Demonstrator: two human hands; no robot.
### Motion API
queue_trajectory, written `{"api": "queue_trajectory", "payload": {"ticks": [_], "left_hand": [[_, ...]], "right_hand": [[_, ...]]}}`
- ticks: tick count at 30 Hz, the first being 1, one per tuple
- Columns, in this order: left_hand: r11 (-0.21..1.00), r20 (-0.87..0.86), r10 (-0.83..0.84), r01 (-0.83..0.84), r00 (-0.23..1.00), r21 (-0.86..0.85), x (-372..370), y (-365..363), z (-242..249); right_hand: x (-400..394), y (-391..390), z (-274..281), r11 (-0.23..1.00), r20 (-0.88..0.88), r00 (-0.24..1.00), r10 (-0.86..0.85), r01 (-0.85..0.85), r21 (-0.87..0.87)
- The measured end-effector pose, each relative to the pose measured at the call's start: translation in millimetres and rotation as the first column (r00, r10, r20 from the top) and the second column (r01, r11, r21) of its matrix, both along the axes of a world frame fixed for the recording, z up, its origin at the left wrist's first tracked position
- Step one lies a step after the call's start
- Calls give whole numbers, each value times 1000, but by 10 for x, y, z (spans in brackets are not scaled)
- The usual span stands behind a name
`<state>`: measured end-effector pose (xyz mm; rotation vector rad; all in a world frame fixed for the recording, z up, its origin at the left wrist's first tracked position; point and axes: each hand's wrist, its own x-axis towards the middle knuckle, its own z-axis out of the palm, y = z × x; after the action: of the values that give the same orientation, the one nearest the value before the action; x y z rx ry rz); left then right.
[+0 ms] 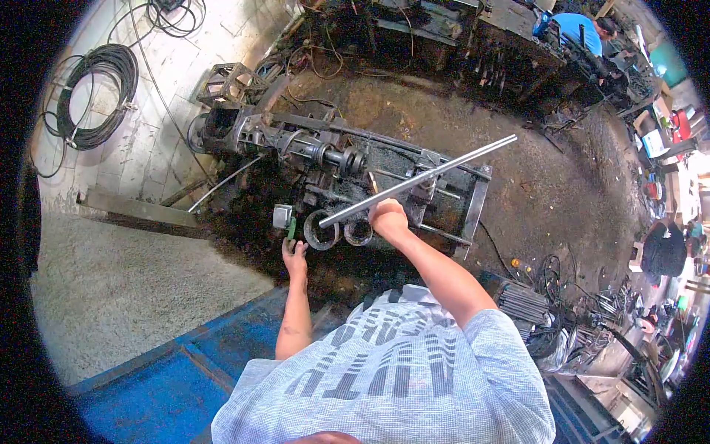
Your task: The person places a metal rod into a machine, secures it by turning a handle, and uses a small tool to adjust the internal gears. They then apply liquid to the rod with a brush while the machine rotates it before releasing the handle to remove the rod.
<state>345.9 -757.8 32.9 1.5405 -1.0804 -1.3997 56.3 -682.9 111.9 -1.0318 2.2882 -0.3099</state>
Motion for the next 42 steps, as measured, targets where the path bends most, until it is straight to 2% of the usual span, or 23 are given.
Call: {"api": "queue_trajectory", "payload": {"ticks": [1,2,4,5,6,8,9,10,13,18,20,22,27,28,30,34,36,38,40,41,42], "left_hand": [[1000,-1,-1,1,1000,0,-5,4,-5],[1000,10,-12,12,1000,-2,5,10,-8],[1000,25,-30,30,999,-5,52,6,-46],[1000,1,-23,23,1000,-15,67,-3,-66],[1000,-25,-17,16,1000,-26,87,-10,-88],[1000,-31,-7,7,999,-3,75,4,15],[1000,-36,7,-6,999,22,67,12,56],[1000,-41,2,-1,999,22,70,4,42],[999,-5,1,-1,1000,48,126,9,4],[998,25,-22,20,999,56,124,35,-8],[998,18,-13,11,1000,68,114,30,9],[994,70,-94,90,993,65,127,2,29],[992,77,-95,88,993,86,101,10,122],[992,65,-98,92,993,86,122,14,103],[993,63,-89,83,994,86,168,4,-29],[996,106,-82,76,991,53,179,47,-29],[998,128,-60,56,990,36,148,62,20],[998,130,-53,47,990,48,147,92,90],[997,123,-64,58,990,56,200,80,45],[996,102,-57,50,993,76,224,83,19],[994,82,-50,42,995,98,246,90,-6]], "right_hand": [[-66,11,59,997,60,998,21,-17,-72],[-94,-18,52,997,61,998,20,-15,-72],[-122,-61,-11,988,133,987,-94,109,-106],[-126,-26,-77,992,57,996,74,-68,-102],[-63,48,-110,993,58,996,68,-62,-104],[141,305,-176,965,3,1000,-2,3,-261],[197,430,-304,957,124,992,-33,67,-284],[212,536,-115,968,219,976,-21,75,-239],[305,767,6,977,234,970,-68,112,-179],[313,907,-157,930,289,954,-81,176,-322],[288,884,-153,932,297,951,-88,184,-313],[255,842,-156,902,313,945,-95,215,-375],[217,640,13,884,275,951,-143,248,-396],[192,552,-35,884,278,950,-142,249,-396],[120,352,-202,869,175,967,-188,246,-430],[-61,30,-351,860,212,965,-152,235,-452],[-110,-130,-369,886,191,941,-278,328,-329],[-137,-88,-399,915,175,949,-262,302,-267],[-68,153,-296,913,221,973,-68,150,-380],[36,234,-137,915,155,970,-185,228,-333],[79,395,42,909,211,967,-146,215,-357]]}}
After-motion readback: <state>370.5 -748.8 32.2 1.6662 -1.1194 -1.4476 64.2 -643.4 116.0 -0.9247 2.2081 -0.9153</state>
